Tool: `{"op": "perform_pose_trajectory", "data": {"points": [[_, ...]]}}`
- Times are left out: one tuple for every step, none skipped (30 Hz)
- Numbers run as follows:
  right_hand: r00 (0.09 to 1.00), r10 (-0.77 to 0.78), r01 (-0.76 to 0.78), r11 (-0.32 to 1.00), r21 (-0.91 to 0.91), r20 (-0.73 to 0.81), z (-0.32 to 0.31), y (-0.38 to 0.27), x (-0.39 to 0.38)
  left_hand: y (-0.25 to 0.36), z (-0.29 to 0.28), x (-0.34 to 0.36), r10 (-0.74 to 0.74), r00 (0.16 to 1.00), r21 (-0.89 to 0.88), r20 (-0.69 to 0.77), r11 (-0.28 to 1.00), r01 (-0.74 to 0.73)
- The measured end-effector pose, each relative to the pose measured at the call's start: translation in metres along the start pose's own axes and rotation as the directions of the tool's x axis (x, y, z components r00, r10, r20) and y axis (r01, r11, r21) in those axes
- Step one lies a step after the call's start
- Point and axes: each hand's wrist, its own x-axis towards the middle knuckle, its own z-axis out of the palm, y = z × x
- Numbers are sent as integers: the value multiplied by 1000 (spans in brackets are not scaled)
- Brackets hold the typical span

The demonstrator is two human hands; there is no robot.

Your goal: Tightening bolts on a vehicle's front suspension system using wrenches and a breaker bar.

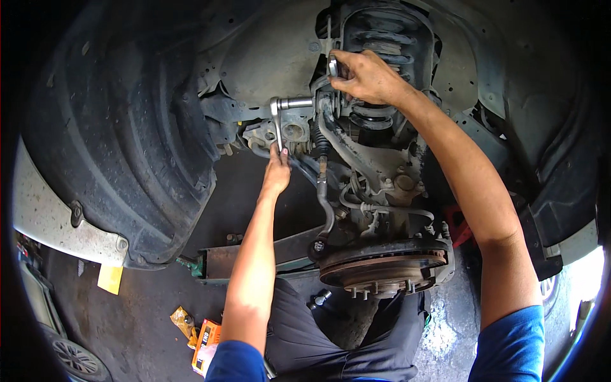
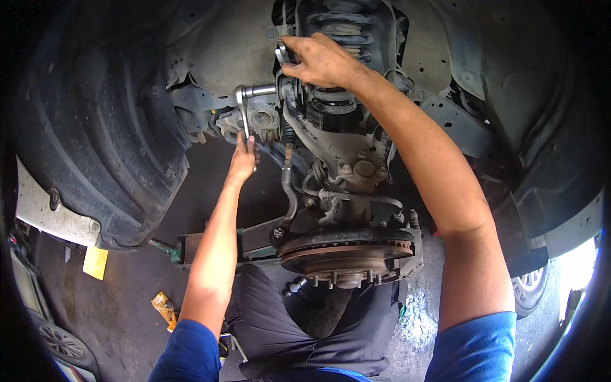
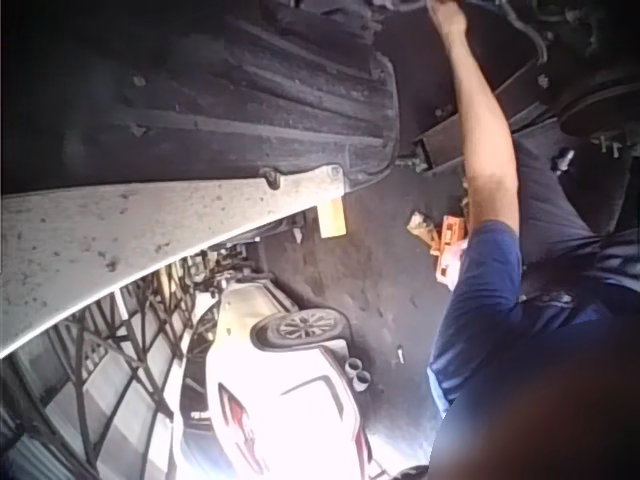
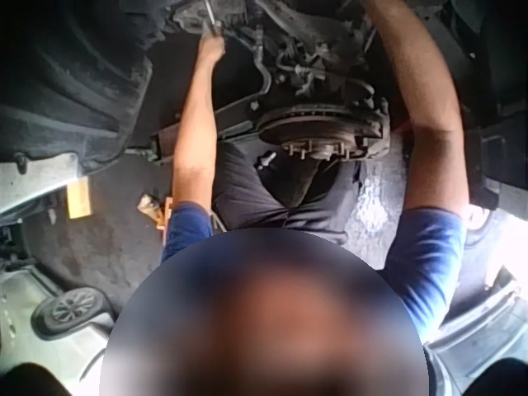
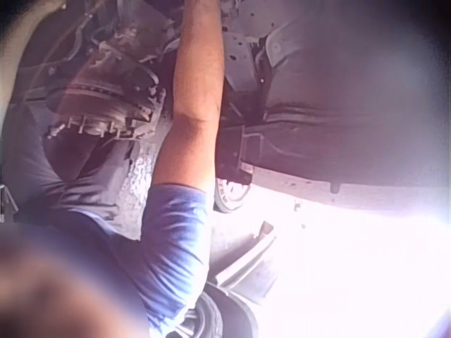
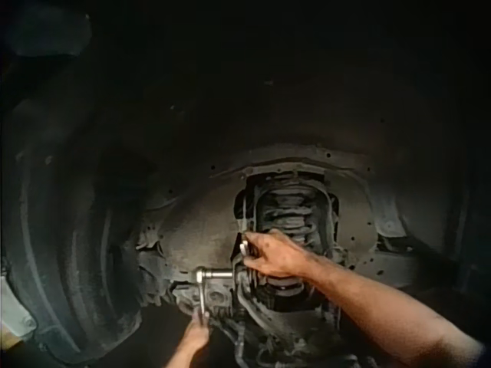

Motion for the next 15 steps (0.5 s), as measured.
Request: {"op": "perform_pose_trajectory", "data": {"points": [[998,41,-42,999,25,48,2,-5,4,-13,-4,11,3,1000,10,-5,1000,-3],[999,23,-24,999,35,37,5,-16,8,-20,-14,19,16,998,163,-56,987,-7],[999,-33,33,999,-2,-25,9,-15,7,-18,-14,25,38,995,302,-91,953,-9],[996,86,-84,994,-68,31,0,16,-21,30,25,18,-182,956,6,228,983,186],[988,143,-138,987,-86,52,-6,21,-29,61,20,10,-314,894,-64,320,934,351],[990,132,-128,989,-74,43,-10,27,-33,91,11,1,-232,900,-212,370,922,325],[990,139,-137,988,-72,30,-13,24,-32,111,-4,-7,-162,902,-347,399,884,312],[989,141,-138,988,-70,40,-15,13,-28,122,-18,-8,-144,915,-391,376,871,297],[988,145,-141,987,-75,56,-16,7,-27,130,-25,-4,-123,926,-439,356,853,282],[990,138,-136,987,-87,14,-15,6,-25,127,-29,6,-90,921,-421,379,869,258],[991,135,-133,988,-83,16,-15,5,-25,115,-18,17,-94,922,-421,375,869,260],[987,151,-148,987,-59,53,-15,-2,-20,89,-7,33,-58,980,-182,189,979,93],[982,166,-163,986,-35,91,-13,-8,-14,62,-1,45,30,999,105,16,994,-31],[986,148,-146,989,-29,75,-13,-10,-12,44,2,51,60,996,227,-61,973,-44],[990,126,-125,992,-18,69,-10,-17,-4,24,-1,56,96,985,346,-141,937,-42]]}}
